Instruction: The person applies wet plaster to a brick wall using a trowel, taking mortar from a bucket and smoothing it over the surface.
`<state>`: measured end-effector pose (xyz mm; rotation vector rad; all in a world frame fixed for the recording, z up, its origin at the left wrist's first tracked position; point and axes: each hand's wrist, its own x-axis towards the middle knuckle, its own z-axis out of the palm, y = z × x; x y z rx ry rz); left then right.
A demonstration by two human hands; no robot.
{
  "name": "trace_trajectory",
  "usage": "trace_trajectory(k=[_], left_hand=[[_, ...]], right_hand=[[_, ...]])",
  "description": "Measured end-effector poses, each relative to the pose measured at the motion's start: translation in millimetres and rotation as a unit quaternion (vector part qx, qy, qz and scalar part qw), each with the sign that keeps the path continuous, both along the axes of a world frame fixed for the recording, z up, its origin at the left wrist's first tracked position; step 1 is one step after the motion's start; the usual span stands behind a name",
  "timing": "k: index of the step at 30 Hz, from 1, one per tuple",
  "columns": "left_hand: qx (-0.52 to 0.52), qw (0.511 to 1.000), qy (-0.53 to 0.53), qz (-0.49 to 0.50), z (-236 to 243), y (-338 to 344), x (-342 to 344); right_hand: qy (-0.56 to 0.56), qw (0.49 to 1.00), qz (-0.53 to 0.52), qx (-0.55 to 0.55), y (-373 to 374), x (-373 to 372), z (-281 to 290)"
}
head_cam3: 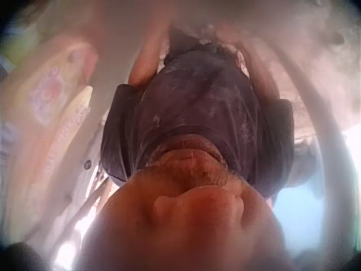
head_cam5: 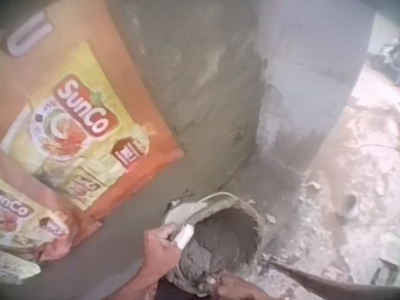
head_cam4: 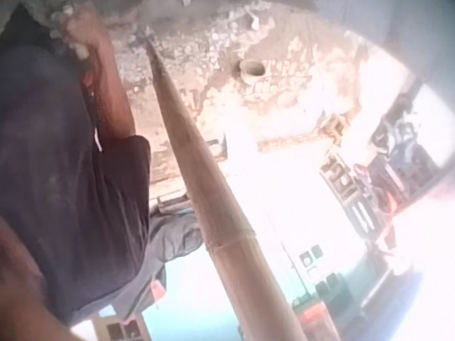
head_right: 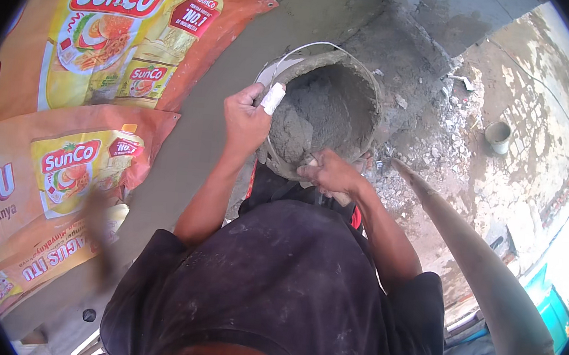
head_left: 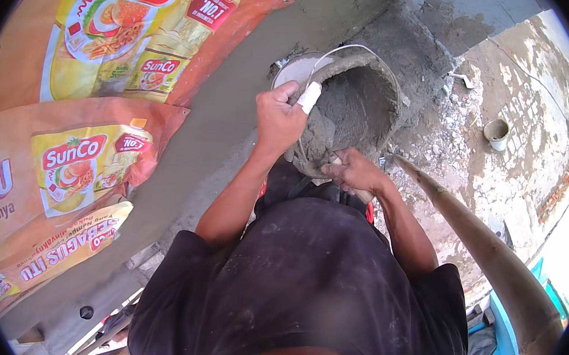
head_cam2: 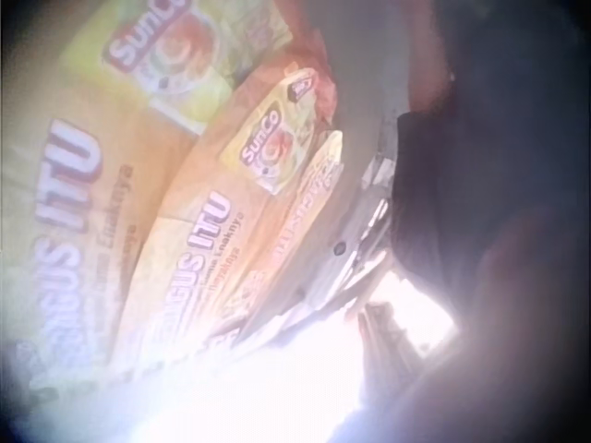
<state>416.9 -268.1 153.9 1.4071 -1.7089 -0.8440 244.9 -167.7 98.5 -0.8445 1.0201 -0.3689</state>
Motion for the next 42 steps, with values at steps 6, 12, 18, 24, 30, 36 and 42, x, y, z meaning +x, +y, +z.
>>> trace_trajectory(k=[6, 12, 18, 24, 30, 36, 42], left_hand=[[0.044, 0.988, 0.063, 0.134, -23, -3, 34], [0.108, 0.974, 0.031, 0.197, -64, 1, 67], [0.076, 0.972, -0.073, 0.208, -110, 14, 115], [0.119, 0.971, -0.017, 0.206, -96, 12, 141], [0.117, 0.974, -0.010, 0.193, -99, 27, 172], [0.076, 0.975, -0.031, 0.207, -117, 30, 188], [0.101, 0.963, 0.017, 0.250, -96, 16, 159]], right_hand=[[-0.101, 0.983, -0.085, 0.126, 20, 7, -17], [-0.156, 0.933, -0.281, 0.162, 20, 17, -13], [-0.232, 0.826, -0.511, -0.048, -15, 5, 54], [0.038, 0.513, -0.797, -0.316, -126, -33, 73], [0.338, 0.360, -0.850, -0.186, -290, 1, 25], [0.166, 0.653, -0.544, -0.500, -301, 197, 57], [0.260, 0.807, -0.304, -0.434, -143, 80, 10]])
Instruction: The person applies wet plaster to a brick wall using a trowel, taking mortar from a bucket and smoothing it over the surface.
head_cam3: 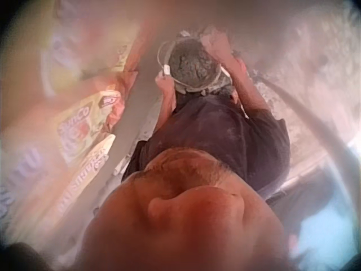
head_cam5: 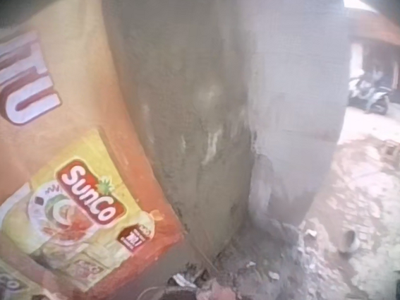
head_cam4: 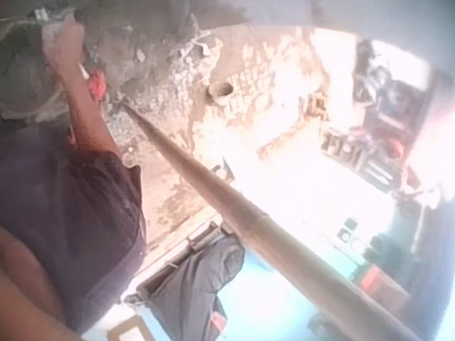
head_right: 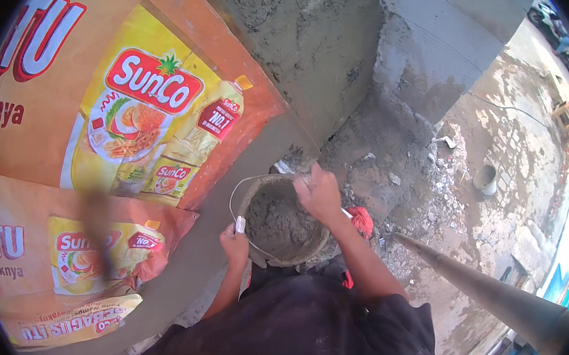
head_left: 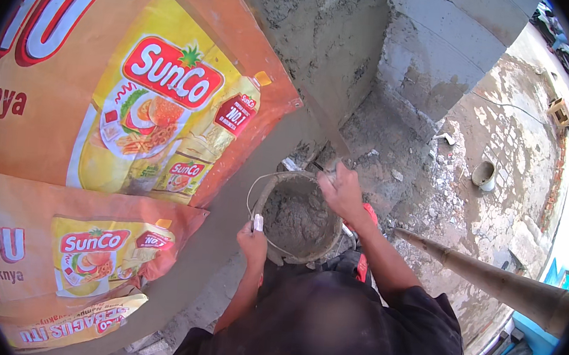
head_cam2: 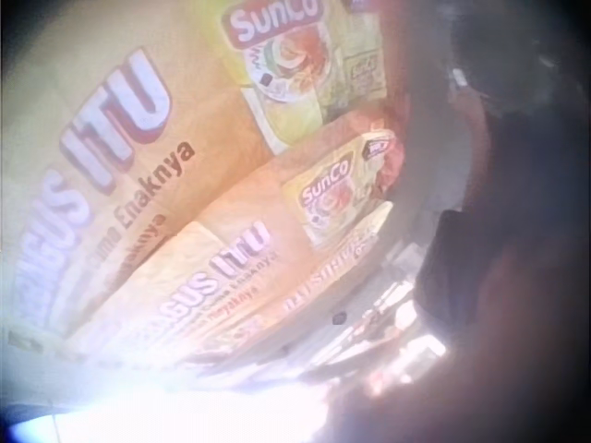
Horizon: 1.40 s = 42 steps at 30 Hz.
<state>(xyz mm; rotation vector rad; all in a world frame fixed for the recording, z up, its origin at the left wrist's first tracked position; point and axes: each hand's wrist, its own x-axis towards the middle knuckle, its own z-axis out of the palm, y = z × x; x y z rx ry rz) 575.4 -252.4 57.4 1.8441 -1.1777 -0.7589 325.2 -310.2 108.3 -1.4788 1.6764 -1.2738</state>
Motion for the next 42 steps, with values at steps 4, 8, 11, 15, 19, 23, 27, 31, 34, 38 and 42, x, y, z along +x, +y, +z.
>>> trace_trajectory(k=[4, 8, 11, 15, 19, 23, 27, 31, 34, 38, 42], left_hand=[[-0.024, 0.996, -0.066, -0.062, 13, -17, -31], [-0.039, 0.979, -0.104, -0.169, 38, -21, -69], [-0.050, 0.974, -0.100, -0.198, 57, -24, -85], [-0.036, 0.983, -0.061, -0.170, 77, -19, -92], [-0.076, 0.978, -0.016, -0.196, 105, -19, -126], [-0.109, 0.970, 0.044, -0.212, 125, -23, -139], [-0.099, 0.963, -0.013, -0.249, 131, -20, -131], [-0.109, 0.981, 0.014, -0.158, 107, -17, -110], [-0.080, 0.993, 0.037, -0.084, 86, -16, -102], [-0.046, 0.996, 0.046, -0.062, 59, -16, -91], [-0.025, 0.998, -0.050, -0.039, 30, -4, -63]], right_hand=[[0.240, 0.912, 0.273, 0.191, 80, -73, -34], [0.335, 0.890, 0.178, 0.254, 89, -59, -105], [0.274, 0.903, 0.292, 0.154, 119, -27, -79], [0.316, 0.887, 0.230, 0.247, 113, -62, 1], [0.318, 0.875, 0.228, 0.285, 112, -132, -54], [-0.142, 0.797, 0.350, 0.471, 127, -99, -37], [-0.392, 0.717, 0.355, 0.454, 133, -63, -15], [-0.464, 0.694, 0.316, 0.452, 145, -56, -15], [-0.438, 0.717, 0.263, 0.475, 145, -55, -27], [-0.470, 0.738, 0.202, 0.440, 148, -58, -31], [-0.525, 0.771, 0.121, 0.340, 149, -71, 9]])
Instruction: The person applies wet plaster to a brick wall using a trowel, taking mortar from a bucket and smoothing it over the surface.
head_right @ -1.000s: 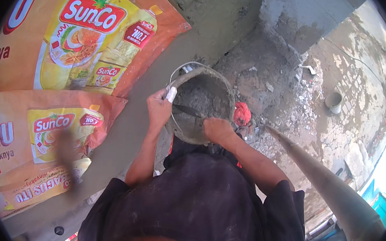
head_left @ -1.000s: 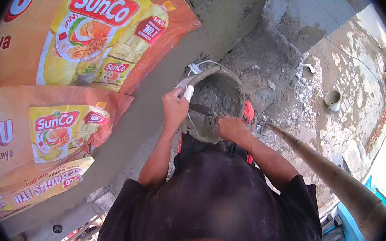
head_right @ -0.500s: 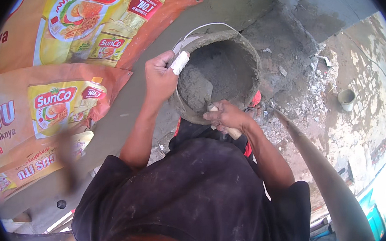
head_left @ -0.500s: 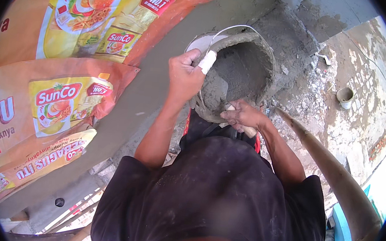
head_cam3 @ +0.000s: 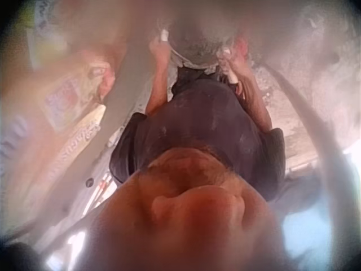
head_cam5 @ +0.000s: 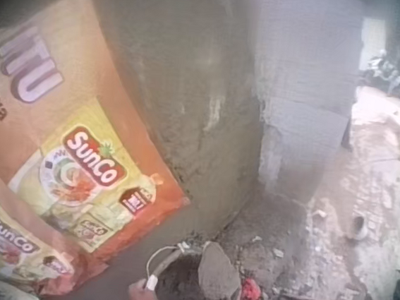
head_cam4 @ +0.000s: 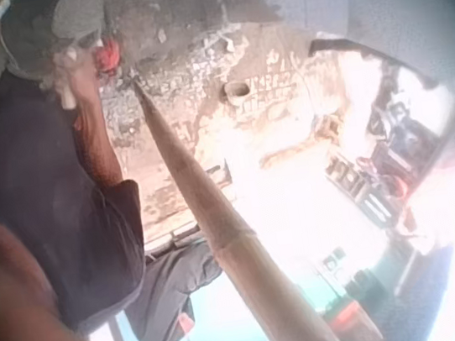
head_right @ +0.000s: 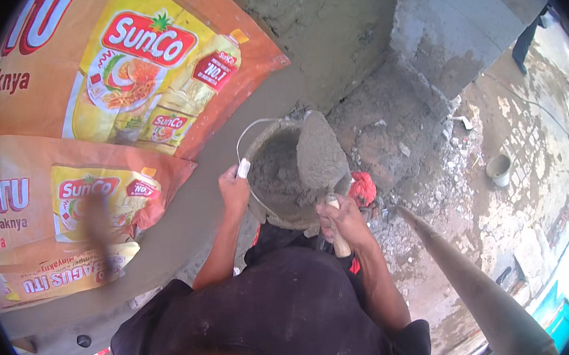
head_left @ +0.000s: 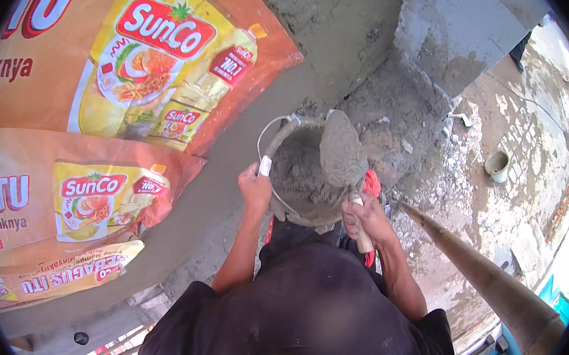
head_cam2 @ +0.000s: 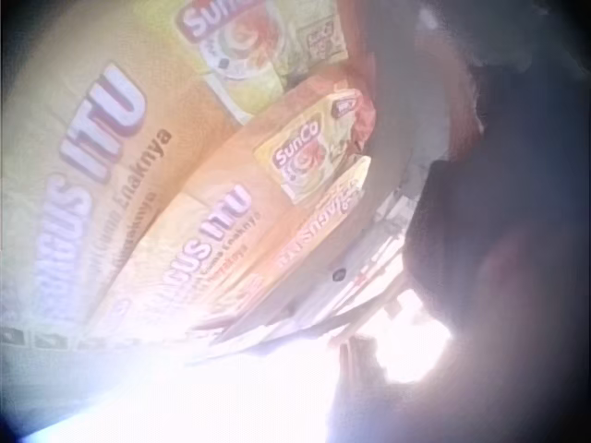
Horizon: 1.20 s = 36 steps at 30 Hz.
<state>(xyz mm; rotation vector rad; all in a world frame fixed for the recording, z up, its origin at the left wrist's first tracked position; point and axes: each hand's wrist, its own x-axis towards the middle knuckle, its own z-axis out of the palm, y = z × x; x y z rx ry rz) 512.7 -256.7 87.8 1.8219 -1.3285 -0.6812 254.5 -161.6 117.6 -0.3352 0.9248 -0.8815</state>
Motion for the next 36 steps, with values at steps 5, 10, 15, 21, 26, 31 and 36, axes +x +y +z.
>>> trace_trajectory(k=[5, 10, 15, 21, 26, 31, 36], left_hand=[[0.027, 0.999, 0.023, 0.023, -16, 13, 26], [0.018, 0.998, 0.061, 0.020, -28, 10, 55], [0.019, 1.000, 0.000, 0.009, -15, 28, 88], [0.012, 0.999, 0.030, 0.027, -16, 6, 91], [-0.009, 0.999, 0.039, 0.031, -21, -11, 72], [-0.012, 1.000, -0.004, -0.023, -12, -41, 42], [-0.028, 0.978, -0.044, -0.202, 33, -46, -17]], right_hand=[[0.062, 0.938, -0.323, -0.114, -35, -49, 47], [0.355, 0.676, -0.626, -0.157, -146, -102, 38], [0.470, 0.536, -0.701, 0.014, -311, -78, 32], [0.535, 0.708, -0.372, -0.271, -372, 120, 30], [0.398, 0.807, -0.334, -0.282, -180, 79, -8], [0.599, 0.700, 0.258, -0.292, -60, 0, -60], [0.670, 0.630, 0.274, -0.280, -62, 25, -98]])
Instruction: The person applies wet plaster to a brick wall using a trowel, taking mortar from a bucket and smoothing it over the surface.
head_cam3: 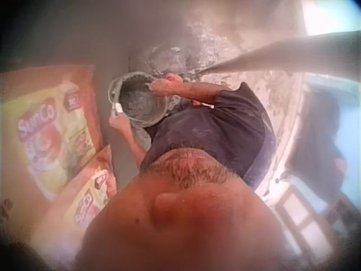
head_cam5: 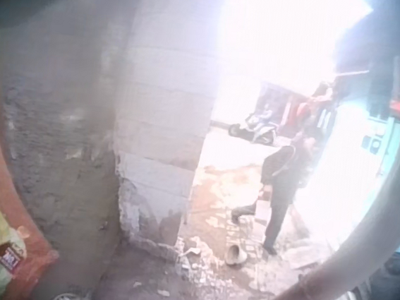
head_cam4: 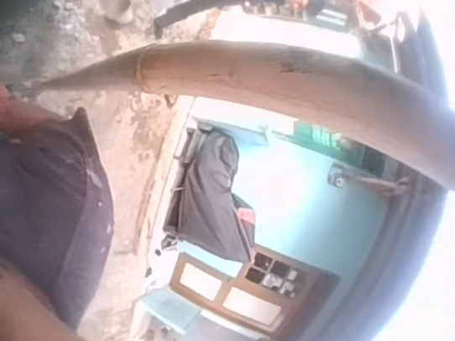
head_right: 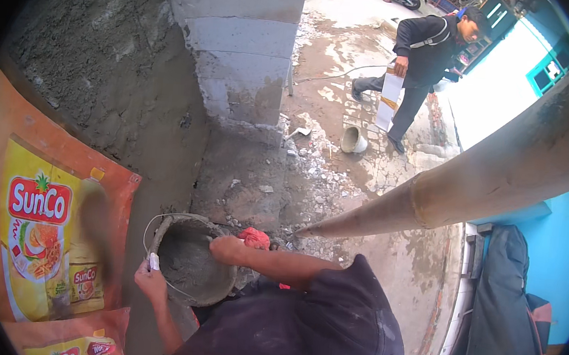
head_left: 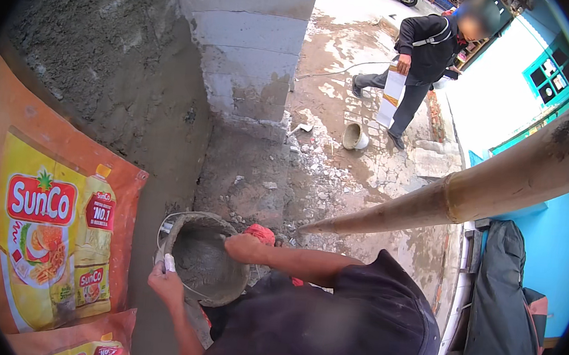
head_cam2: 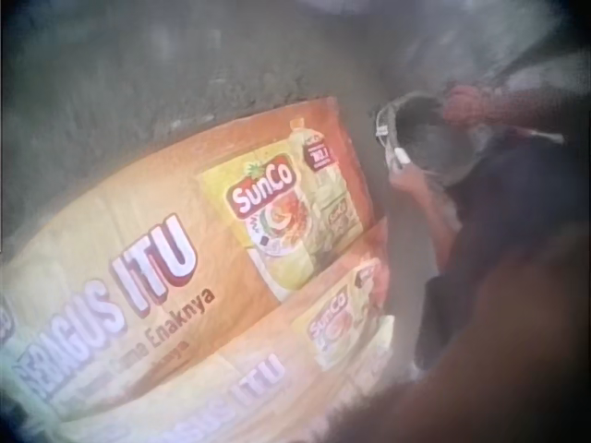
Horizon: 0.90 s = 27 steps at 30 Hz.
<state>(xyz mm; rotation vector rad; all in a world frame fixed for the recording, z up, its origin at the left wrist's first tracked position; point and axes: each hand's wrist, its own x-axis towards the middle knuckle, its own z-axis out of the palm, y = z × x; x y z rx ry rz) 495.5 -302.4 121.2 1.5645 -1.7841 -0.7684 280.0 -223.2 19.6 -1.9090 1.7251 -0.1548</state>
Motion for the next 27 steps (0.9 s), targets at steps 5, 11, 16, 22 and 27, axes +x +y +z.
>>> trace_trajectory(k=[5, 11, 16, 22, 27], left_hand=[[0.005, 1.000, 0.027, -0.003, 35, -26, -1], [0.000, 0.993, 0.092, -0.073, 74, -26, -46], [-0.002, 0.990, 0.127, -0.068, 86, -34, -31], [0.021, 0.996, 0.080, 0.010, 80, -19, -18], [0.024, 0.981, 0.130, 0.143, 28, -16, 10]], right_hand=[[0.022, 0.998, 0.012, -0.057, -10, 7, 69], [-0.115, 0.974, -0.065, 0.184, -1, -70, 51], [-0.384, 0.829, -0.044, 0.404, -3, -22, 79], [-0.593, 0.666, -0.112, 0.438, 15, 18, 103], [-0.592, 0.664, -0.158, 0.429, 23, 14, 72]])
